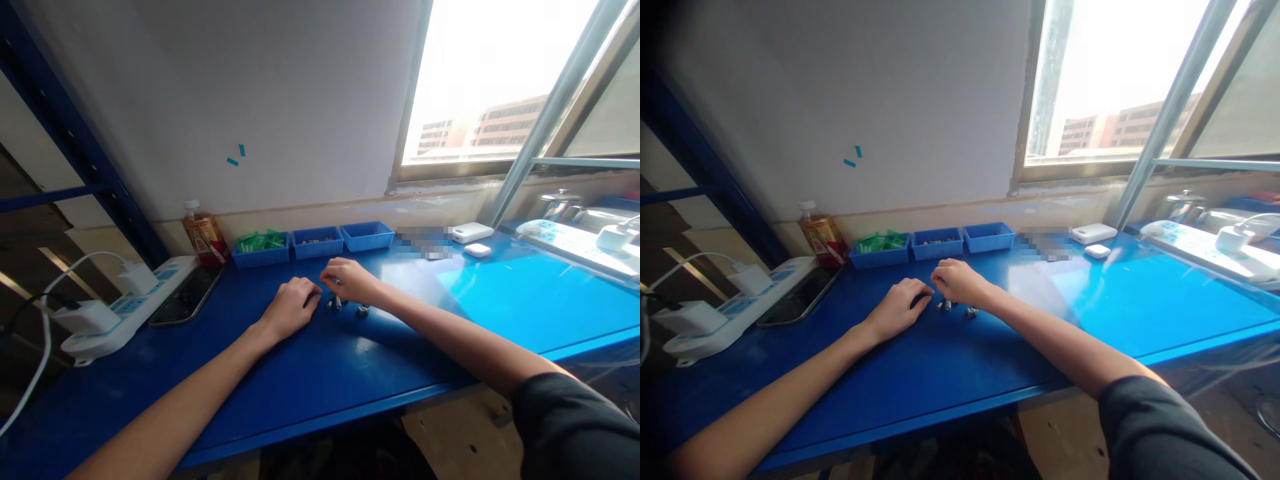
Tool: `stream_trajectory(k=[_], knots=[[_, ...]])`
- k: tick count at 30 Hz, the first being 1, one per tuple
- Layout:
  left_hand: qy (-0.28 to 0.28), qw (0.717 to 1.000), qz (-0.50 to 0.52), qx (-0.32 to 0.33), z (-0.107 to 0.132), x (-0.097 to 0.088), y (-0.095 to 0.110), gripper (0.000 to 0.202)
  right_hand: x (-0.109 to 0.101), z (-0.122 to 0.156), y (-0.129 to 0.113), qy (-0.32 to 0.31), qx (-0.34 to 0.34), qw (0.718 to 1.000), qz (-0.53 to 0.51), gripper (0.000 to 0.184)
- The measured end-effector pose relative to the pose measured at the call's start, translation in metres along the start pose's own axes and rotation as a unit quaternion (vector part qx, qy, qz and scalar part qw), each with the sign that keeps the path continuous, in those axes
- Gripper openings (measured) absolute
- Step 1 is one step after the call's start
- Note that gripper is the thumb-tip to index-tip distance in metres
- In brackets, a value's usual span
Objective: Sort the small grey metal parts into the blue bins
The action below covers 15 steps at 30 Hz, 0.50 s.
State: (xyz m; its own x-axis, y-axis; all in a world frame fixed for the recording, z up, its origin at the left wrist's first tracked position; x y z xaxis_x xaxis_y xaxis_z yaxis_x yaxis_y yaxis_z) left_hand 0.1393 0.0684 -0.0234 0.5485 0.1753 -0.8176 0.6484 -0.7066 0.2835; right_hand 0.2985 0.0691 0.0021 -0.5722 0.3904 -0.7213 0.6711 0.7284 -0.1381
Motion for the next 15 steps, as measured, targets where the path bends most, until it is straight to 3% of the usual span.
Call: stream_trajectory(k=[4, 7, 9, 11, 13, 15], knots=[[-0.007, 0.999, 0.038, 0.015, 0.002, -0.003, 0.012, 0.028, -0.047, -0.019, 0.001, 0.23, -0.062, 0.971, 0.007, 0.016], [-0.041, 0.996, 0.043, 0.064, 0.005, -0.004, 0.025, 0.035, -0.077, -0.036, 0.03, 0.309, 0.01, 0.947, 0.088, 0.019], [-0.054, 0.995, 0.036, 0.081, 0.007, -0.005, 0.03, 0.03, -0.088, -0.041, 0.05, 0.263, 0.104, 0.946, 0.162, 0.019], [-0.056, 0.995, 0.03, 0.082, 0.007, -0.006, 0.032, 0.023, -0.096, -0.033, 0.057, 0.178, 0.188, 0.942, 0.213, 0.02], [-0.051, 0.996, 0.024, 0.076, 0.007, -0.007, 0.03, 0.018, -0.106, -0.011, 0.042, 0.128, 0.221, 0.943, 0.213, 0.024], [-0.045, 0.997, 0.015, 0.066, 0.007, -0.006, 0.026, 0.014, -0.119, 0.018, 0.015, 0.141, 0.189, 0.958, 0.16, 0.026]])
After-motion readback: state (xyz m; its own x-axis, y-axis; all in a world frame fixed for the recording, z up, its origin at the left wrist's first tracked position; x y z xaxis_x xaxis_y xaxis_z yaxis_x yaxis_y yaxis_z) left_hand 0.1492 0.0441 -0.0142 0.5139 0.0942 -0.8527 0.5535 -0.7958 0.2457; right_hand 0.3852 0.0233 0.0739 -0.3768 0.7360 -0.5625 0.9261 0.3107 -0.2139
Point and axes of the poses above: each hand's wrist, its own z-axis away from the middle knuckle, its own x-axis out of the palm, y = z × x, the point moved 3 cm from there along -z, towards the middle knuckle, and after that the axes turned 10 degrees about y, right-handed, at the moved point
